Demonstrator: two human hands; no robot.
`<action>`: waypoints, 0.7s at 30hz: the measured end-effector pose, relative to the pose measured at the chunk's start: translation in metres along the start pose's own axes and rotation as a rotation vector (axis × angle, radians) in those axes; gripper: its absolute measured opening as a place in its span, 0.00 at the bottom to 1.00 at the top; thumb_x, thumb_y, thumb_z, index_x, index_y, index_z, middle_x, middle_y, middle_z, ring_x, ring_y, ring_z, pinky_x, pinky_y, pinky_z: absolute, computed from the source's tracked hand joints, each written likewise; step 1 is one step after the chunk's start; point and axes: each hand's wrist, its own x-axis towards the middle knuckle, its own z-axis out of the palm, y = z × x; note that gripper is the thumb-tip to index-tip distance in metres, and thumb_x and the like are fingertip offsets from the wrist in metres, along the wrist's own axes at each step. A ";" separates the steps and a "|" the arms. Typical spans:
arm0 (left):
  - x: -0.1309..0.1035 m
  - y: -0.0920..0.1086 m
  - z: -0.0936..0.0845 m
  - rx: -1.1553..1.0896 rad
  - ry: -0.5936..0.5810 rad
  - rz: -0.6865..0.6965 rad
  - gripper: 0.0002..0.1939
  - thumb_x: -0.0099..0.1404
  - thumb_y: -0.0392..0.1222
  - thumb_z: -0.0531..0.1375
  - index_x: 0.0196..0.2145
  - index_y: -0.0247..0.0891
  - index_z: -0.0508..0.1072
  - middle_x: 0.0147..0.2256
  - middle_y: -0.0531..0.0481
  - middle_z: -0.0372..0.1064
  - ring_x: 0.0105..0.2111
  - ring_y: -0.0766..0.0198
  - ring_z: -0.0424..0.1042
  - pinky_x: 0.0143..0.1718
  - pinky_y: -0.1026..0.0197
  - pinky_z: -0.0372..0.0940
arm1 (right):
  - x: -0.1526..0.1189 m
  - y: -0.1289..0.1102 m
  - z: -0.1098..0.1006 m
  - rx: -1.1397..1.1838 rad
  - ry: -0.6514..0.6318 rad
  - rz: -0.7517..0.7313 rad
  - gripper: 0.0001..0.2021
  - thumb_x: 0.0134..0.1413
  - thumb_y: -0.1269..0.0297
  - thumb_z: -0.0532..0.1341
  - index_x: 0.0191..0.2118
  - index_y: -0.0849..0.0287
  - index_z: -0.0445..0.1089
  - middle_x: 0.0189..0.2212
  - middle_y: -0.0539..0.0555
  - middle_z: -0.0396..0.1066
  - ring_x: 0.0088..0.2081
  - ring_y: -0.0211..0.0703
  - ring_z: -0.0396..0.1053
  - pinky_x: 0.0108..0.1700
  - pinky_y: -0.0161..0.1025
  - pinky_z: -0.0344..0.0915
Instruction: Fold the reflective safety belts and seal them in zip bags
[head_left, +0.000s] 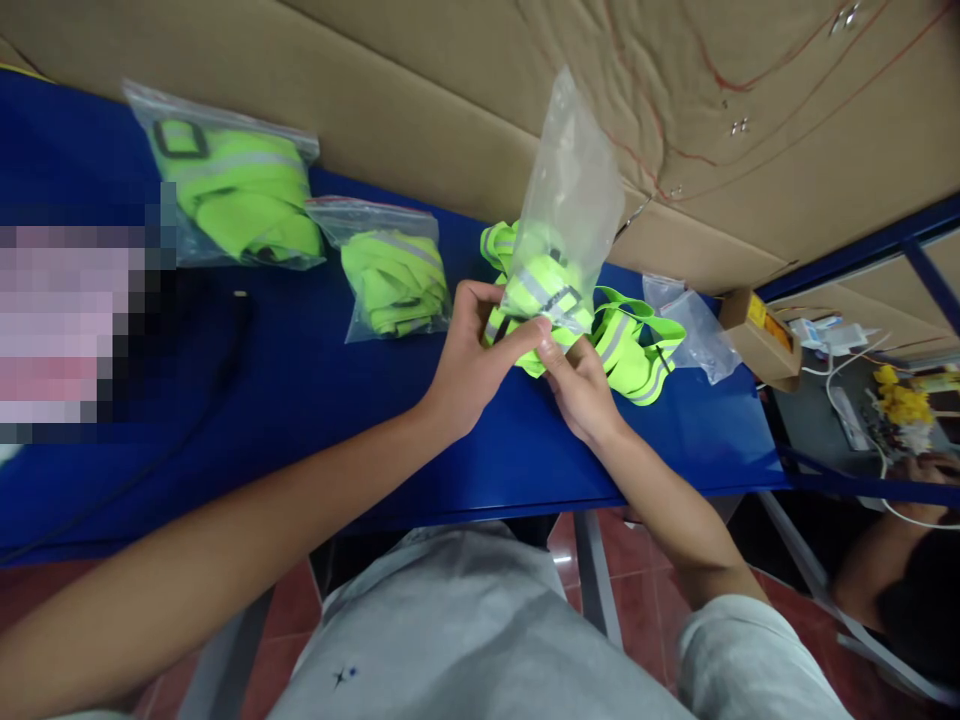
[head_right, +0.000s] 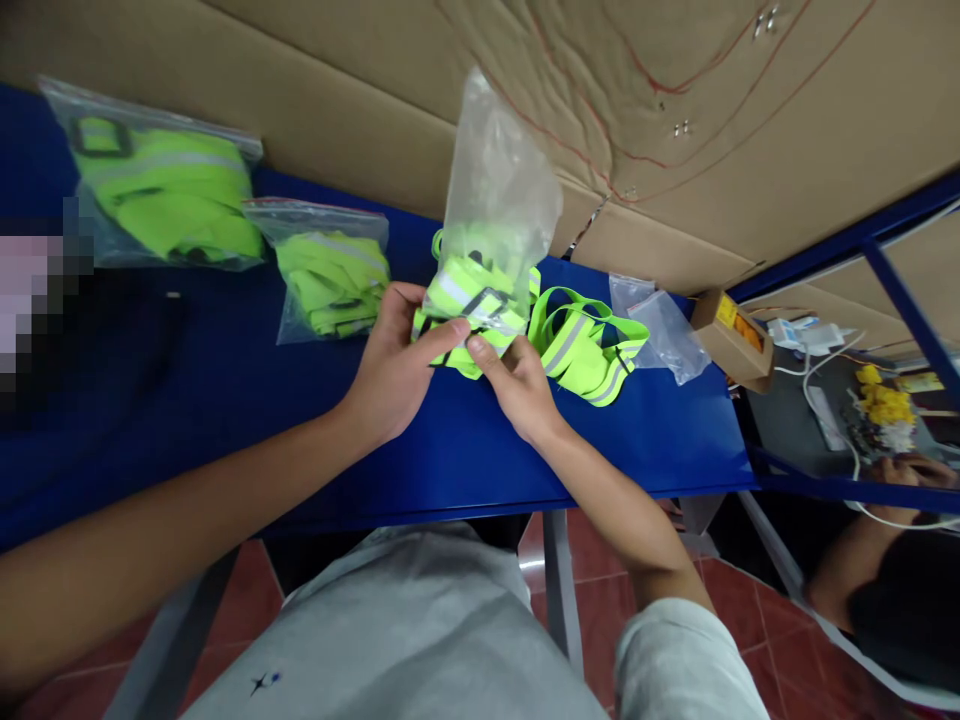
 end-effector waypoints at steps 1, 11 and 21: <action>0.002 0.003 -0.001 -0.011 -0.022 -0.026 0.21 0.58 0.45 0.75 0.36 0.41 0.65 0.34 0.57 0.66 0.35 0.66 0.70 0.38 0.64 0.65 | 0.000 -0.001 -0.002 0.005 0.006 -0.030 0.26 0.55 0.42 0.72 0.53 0.50 0.71 0.55 0.54 0.77 0.61 0.52 0.73 0.65 0.52 0.70; 0.008 0.025 -0.009 0.110 -0.313 -0.139 0.33 0.54 0.44 0.77 0.56 0.38 0.75 0.53 0.45 0.79 0.55 0.49 0.77 0.57 0.51 0.71 | 0.004 -0.008 -0.010 0.006 -0.050 0.017 0.24 0.47 0.45 0.77 0.42 0.53 0.73 0.42 0.52 0.80 0.47 0.50 0.78 0.52 0.48 0.76; 0.007 0.021 -0.006 0.005 -0.374 -0.289 0.25 0.55 0.49 0.78 0.49 0.38 0.83 0.53 0.44 0.81 0.58 0.45 0.76 0.60 0.50 0.70 | 0.007 -0.010 -0.016 -0.007 0.137 -0.038 0.28 0.42 0.49 0.79 0.42 0.51 0.64 0.35 0.47 0.76 0.42 0.46 0.78 0.46 0.44 0.77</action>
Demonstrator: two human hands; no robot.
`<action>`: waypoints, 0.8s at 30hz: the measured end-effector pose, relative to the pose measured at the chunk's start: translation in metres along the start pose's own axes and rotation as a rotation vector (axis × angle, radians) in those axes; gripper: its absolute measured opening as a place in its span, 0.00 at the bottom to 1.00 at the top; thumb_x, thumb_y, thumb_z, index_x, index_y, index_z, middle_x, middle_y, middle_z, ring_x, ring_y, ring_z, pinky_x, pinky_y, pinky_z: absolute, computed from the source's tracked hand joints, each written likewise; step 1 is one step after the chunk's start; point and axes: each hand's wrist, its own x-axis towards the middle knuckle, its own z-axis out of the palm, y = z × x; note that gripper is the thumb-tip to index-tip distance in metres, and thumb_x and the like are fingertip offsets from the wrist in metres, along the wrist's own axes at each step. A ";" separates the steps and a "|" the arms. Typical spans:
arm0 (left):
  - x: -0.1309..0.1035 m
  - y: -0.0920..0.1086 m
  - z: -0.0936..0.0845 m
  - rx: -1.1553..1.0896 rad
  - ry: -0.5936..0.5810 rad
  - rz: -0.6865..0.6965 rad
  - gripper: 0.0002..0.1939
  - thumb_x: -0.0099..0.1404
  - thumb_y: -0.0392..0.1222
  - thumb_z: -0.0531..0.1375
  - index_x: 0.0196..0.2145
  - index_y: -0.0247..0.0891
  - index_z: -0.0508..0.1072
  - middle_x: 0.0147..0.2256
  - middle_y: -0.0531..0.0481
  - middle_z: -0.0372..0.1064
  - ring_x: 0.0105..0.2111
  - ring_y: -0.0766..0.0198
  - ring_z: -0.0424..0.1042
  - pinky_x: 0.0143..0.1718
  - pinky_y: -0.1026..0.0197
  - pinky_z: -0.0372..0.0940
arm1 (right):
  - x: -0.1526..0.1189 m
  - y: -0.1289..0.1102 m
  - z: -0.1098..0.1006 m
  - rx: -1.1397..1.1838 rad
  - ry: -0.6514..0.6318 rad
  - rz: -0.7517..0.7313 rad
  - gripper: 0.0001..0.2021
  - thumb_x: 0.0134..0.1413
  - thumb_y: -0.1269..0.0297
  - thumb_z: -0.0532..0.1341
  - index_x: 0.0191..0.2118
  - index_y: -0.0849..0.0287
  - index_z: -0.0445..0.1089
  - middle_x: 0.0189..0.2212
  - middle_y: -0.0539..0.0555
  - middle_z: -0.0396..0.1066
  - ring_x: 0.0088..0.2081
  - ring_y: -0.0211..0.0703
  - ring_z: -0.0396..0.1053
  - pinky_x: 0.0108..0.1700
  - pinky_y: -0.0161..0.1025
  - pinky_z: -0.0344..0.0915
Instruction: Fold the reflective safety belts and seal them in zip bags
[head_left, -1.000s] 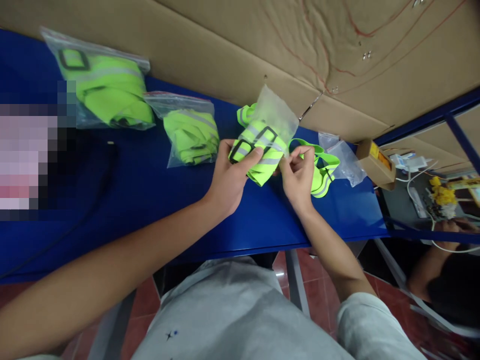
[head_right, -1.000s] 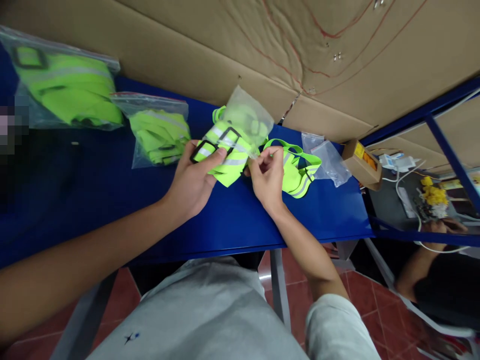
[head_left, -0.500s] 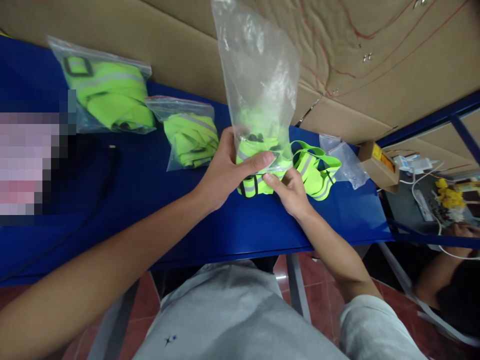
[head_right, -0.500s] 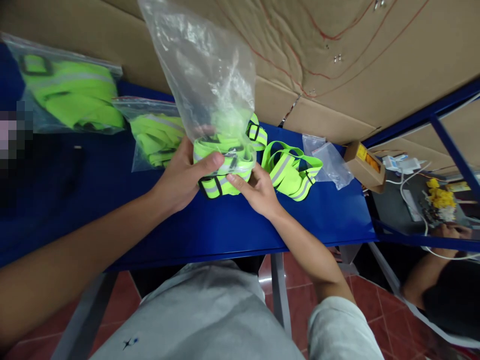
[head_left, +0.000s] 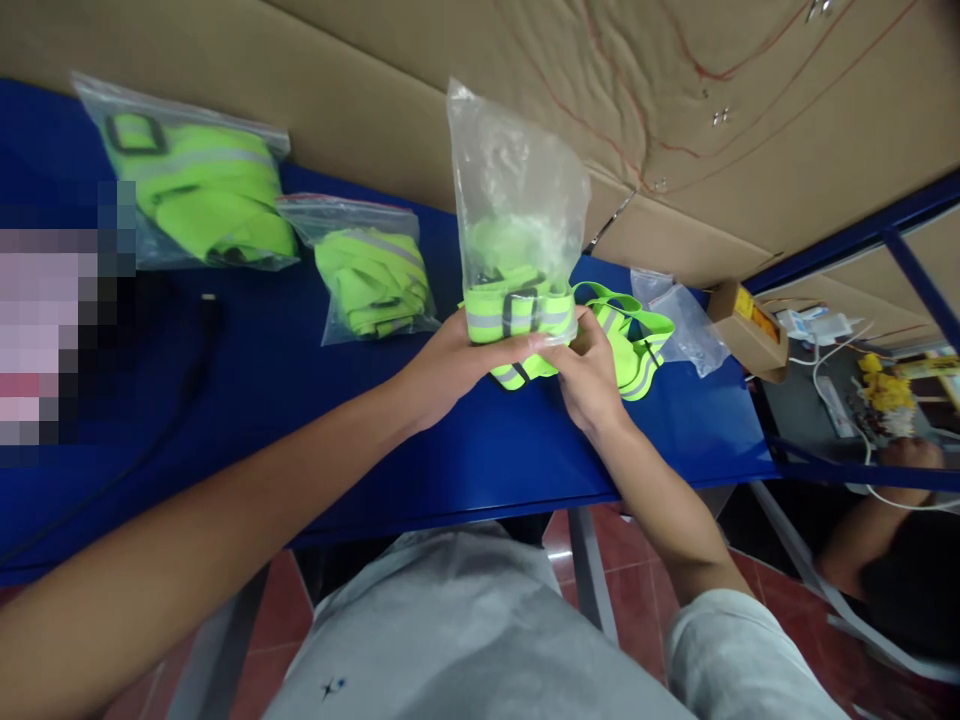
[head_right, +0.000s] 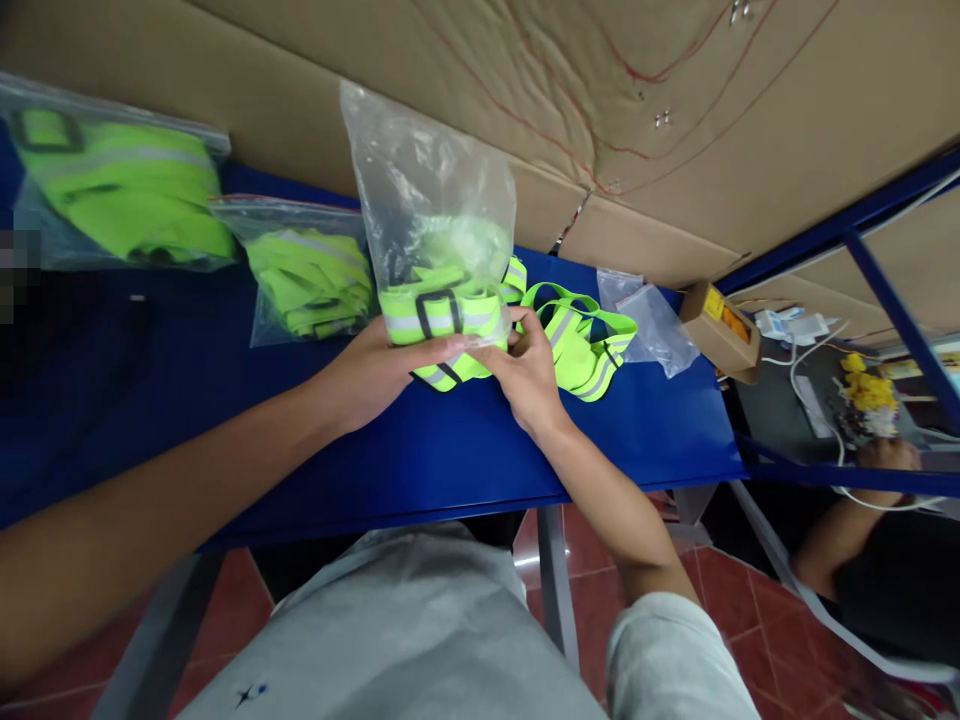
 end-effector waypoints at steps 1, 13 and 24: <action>0.000 0.003 0.001 -0.049 -0.002 -0.010 0.24 0.58 0.51 0.76 0.48 0.38 0.83 0.52 0.44 0.81 0.58 0.44 0.76 0.60 0.50 0.70 | 0.000 -0.001 0.001 0.028 -0.018 0.004 0.29 0.41 0.50 0.80 0.42 0.50 0.64 0.37 0.47 0.77 0.45 0.47 0.78 0.50 0.46 0.77; -0.002 -0.005 0.007 -0.124 0.057 0.068 0.25 0.75 0.61 0.59 0.59 0.42 0.76 0.62 0.45 0.72 0.69 0.48 0.63 0.71 0.46 0.58 | -0.010 0.012 0.017 0.107 -0.008 0.100 0.41 0.38 0.50 0.81 0.57 0.49 0.64 0.54 0.53 0.76 0.57 0.51 0.75 0.63 0.51 0.72; -0.001 -0.026 0.007 0.051 0.052 0.144 0.28 0.71 0.65 0.61 0.60 0.46 0.75 0.67 0.49 0.67 0.73 0.53 0.57 0.75 0.50 0.49 | -0.009 0.002 0.013 0.085 0.069 0.063 0.41 0.42 0.42 0.78 0.58 0.46 0.60 0.56 0.53 0.73 0.58 0.51 0.74 0.63 0.52 0.73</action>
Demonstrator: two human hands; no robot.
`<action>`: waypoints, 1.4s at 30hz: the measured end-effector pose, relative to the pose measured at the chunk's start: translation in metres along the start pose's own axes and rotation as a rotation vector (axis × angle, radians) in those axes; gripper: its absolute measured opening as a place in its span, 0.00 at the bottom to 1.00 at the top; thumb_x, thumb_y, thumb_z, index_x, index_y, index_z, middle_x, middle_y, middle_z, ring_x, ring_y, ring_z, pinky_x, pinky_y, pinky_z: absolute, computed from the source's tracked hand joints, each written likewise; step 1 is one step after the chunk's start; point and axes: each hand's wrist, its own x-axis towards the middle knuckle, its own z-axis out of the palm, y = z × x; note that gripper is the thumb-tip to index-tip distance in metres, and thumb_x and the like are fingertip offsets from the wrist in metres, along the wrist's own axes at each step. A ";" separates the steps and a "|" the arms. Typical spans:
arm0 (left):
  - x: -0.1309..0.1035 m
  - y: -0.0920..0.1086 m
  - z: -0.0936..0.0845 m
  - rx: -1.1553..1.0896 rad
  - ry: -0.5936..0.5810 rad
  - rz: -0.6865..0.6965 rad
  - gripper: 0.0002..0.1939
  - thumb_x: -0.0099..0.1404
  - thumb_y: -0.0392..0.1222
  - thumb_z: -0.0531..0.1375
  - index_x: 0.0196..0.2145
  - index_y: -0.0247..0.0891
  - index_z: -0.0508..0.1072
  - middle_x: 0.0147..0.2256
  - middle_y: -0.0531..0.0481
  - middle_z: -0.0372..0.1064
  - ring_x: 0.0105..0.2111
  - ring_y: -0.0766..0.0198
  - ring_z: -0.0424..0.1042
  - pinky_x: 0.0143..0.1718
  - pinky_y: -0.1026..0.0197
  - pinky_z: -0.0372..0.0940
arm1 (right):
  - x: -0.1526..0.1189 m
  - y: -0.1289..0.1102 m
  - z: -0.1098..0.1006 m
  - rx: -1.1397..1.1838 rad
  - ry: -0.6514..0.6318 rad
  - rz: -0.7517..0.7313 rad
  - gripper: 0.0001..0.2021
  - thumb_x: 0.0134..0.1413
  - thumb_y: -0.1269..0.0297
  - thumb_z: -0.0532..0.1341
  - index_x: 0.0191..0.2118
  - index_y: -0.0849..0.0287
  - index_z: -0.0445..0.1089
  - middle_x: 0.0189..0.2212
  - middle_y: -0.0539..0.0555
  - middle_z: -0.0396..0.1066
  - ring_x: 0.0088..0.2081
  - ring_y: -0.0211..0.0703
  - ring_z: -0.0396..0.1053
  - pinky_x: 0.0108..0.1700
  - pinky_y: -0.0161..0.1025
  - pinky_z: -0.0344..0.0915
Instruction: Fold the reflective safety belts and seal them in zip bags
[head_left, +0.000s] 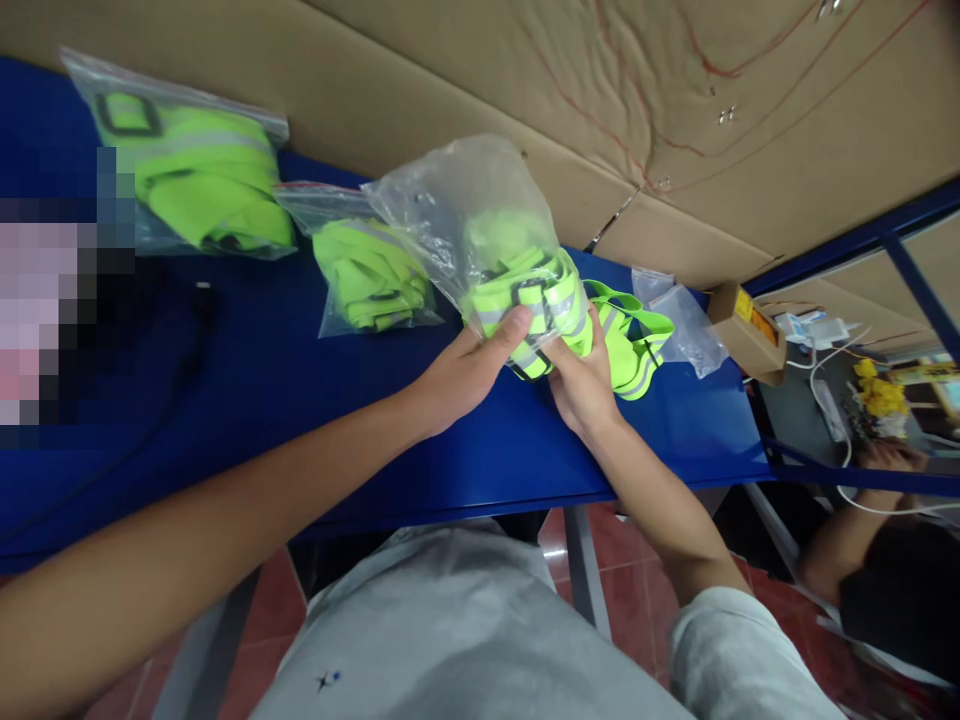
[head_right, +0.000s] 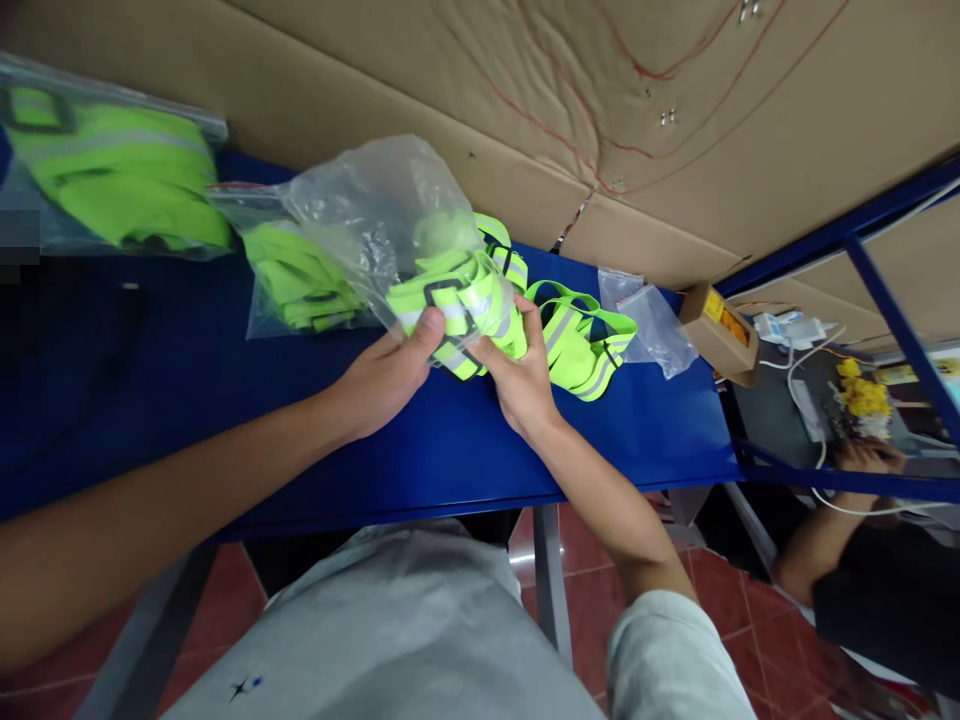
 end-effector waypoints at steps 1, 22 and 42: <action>0.001 0.001 -0.001 -0.019 0.026 0.010 0.27 0.72 0.64 0.62 0.60 0.46 0.75 0.67 0.48 0.67 0.72 0.53 0.58 0.75 0.50 0.51 | -0.001 -0.001 0.000 0.014 -0.068 0.019 0.43 0.42 0.43 0.78 0.59 0.46 0.59 0.57 0.53 0.73 0.59 0.51 0.73 0.64 0.53 0.72; 0.008 0.023 -0.008 -0.199 0.121 -0.056 0.22 0.58 0.45 0.75 0.50 0.46 0.81 0.51 0.49 0.80 0.60 0.45 0.75 0.62 0.44 0.70 | -0.008 0.004 0.011 -0.071 -0.159 -0.080 0.48 0.39 0.48 0.80 0.64 0.42 0.57 0.69 0.54 0.62 0.63 0.54 0.71 0.57 0.51 0.80; -0.005 0.002 0.011 -0.313 0.034 -0.289 0.22 0.62 0.62 0.71 0.33 0.42 0.73 0.26 0.54 0.59 0.26 0.65 0.58 0.29 0.60 0.59 | 0.002 0.001 0.005 -0.054 -0.203 0.051 0.53 0.48 0.41 0.75 0.72 0.48 0.49 0.21 0.38 0.72 0.21 0.41 0.75 0.24 0.39 0.76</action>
